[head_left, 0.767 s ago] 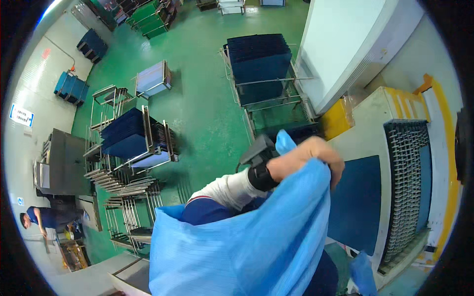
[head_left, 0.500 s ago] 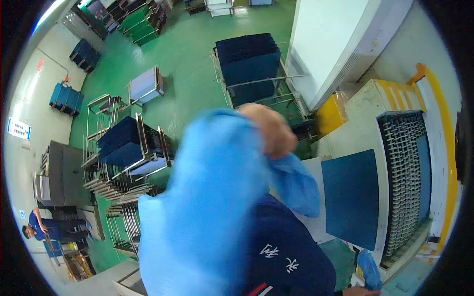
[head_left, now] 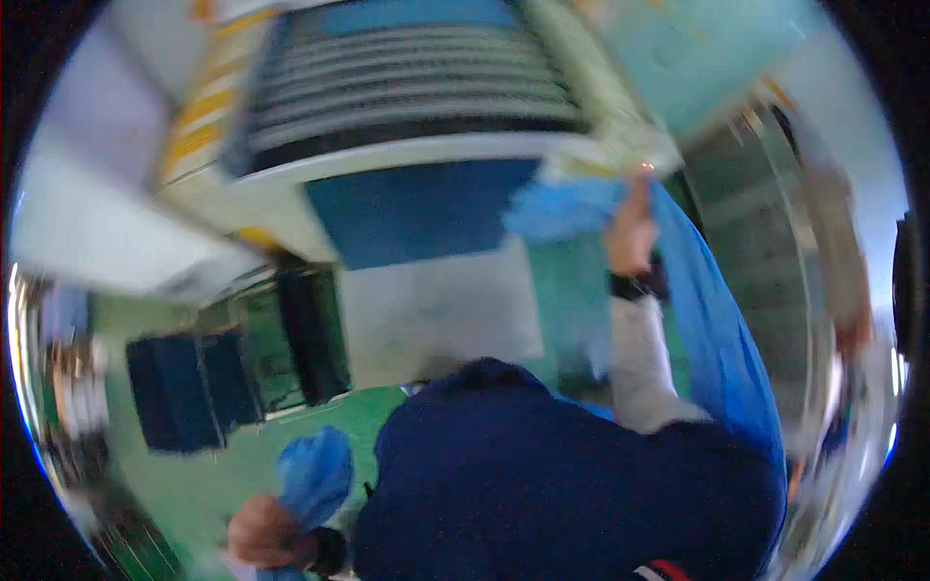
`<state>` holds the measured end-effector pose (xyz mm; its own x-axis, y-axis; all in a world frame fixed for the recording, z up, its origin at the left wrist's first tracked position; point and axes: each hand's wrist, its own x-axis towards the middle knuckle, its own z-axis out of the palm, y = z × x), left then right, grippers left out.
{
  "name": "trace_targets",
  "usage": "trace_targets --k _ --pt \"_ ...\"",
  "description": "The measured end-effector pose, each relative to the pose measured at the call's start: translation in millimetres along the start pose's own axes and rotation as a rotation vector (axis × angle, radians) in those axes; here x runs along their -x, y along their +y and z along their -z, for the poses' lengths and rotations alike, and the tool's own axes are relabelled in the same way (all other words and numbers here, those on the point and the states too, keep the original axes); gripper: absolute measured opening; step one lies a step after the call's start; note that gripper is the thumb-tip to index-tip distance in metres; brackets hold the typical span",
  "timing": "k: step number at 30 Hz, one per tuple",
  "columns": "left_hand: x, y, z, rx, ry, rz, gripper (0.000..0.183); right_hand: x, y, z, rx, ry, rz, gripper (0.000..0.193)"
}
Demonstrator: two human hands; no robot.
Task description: Removing metal sheets from a machine, inspecting them, and handling a blue uniform/garment.
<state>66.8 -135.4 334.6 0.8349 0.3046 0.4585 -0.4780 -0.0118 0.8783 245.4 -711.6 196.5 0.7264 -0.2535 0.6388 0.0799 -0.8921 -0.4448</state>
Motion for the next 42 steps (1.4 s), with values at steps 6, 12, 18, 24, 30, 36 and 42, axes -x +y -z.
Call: trace_targets --k 6,12,18,24,30,36,42 --pt "-41.1 -17.2 15.9 -0.118 0.007 -0.043 0.015 -26.5 -176.4 59.1 -0.590 -0.081 -0.261 0.031" --pt "-45.6 -26.8 18.4 -0.265 -0.064 0.023 0.018 -8.8 -143.0 45.1 -0.464 -0.132 -0.186 0.038" --pt "-60.1 -41.0 13.0 -0.393 -0.213 0.084 0.021 16.0 -139.7 -14.5 -0.809 -0.125 -0.124 0.018" --pt "-60.2 -65.2 41.2 -0.580 -0.399 0.149 0.024 77.0 -224.2 1.2 -1.354 -1.151 -0.320 0.038" --pt "-13.1 -117.3 -10.3 -0.725 -1.035 0.072 0.026 41.6 -271.0 14.4 -1.308 -1.093 0.209 0.034" --pt "-20.1 -92.3 -114.9 0.970 -0.857 0.039 0.024 36.1 -288.5 21.4 -1.017 -1.460 0.378 0.026" --pt "-9.6 -71.2 -111.7 0.780 -0.692 0.091 0.023 37.3 -284.8 15.8 -1.152 -1.563 0.295 0.028"
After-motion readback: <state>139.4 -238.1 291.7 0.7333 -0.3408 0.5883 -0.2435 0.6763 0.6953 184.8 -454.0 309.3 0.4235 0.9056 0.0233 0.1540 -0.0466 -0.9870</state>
